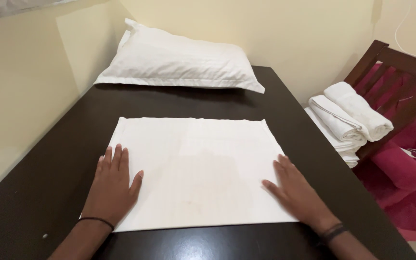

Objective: The person smooths a white bed sheet on a dark wooden table, then folds it in half lengthwise and smooths it again. They fold the sheet in half widthwise, smooth it, and finally fold it into a compact rectangular bundle.

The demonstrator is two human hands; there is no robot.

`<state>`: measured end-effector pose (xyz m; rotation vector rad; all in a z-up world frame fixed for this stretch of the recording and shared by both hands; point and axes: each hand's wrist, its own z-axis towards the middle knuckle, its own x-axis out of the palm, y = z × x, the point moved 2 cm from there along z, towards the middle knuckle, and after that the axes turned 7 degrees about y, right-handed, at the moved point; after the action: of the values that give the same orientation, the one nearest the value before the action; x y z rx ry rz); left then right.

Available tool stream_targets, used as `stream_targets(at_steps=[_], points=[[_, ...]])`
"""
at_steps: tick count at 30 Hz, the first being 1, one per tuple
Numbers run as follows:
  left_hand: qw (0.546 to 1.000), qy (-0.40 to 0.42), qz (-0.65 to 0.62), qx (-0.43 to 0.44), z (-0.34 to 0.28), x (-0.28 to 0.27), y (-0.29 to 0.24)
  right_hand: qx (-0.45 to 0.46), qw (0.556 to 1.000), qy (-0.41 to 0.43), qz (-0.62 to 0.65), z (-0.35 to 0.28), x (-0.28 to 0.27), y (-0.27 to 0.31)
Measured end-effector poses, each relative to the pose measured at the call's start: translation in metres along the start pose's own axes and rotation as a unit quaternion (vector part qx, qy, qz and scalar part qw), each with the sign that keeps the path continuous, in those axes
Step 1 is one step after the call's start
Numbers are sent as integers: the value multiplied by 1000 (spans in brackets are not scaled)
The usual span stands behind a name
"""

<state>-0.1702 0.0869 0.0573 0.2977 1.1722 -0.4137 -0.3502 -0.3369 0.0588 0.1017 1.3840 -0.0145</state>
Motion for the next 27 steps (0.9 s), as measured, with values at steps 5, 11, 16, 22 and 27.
stream_targets(at_steps=[5, 11, 16, 22, 27], points=[[994, 45, -76, 64, -21, -88, 2, -98, 992, -75, 24, -56, -60, 15], [925, 305, 44, 221, -59, -25, 85, -97, 995, 11, -12, -100, -50, -12], [914, 164, 121, 350, -91, 74, 146, -37, 995, 50, -75, -99, -38, -19], [910, 183, 130, 349, -77, 48, 143, 42, 996, 40, -66, -94, -51, -32], [966, 1, -230, 120, -67, -103, 117, 78, 989, -100, 81, -91, -146, -14]])
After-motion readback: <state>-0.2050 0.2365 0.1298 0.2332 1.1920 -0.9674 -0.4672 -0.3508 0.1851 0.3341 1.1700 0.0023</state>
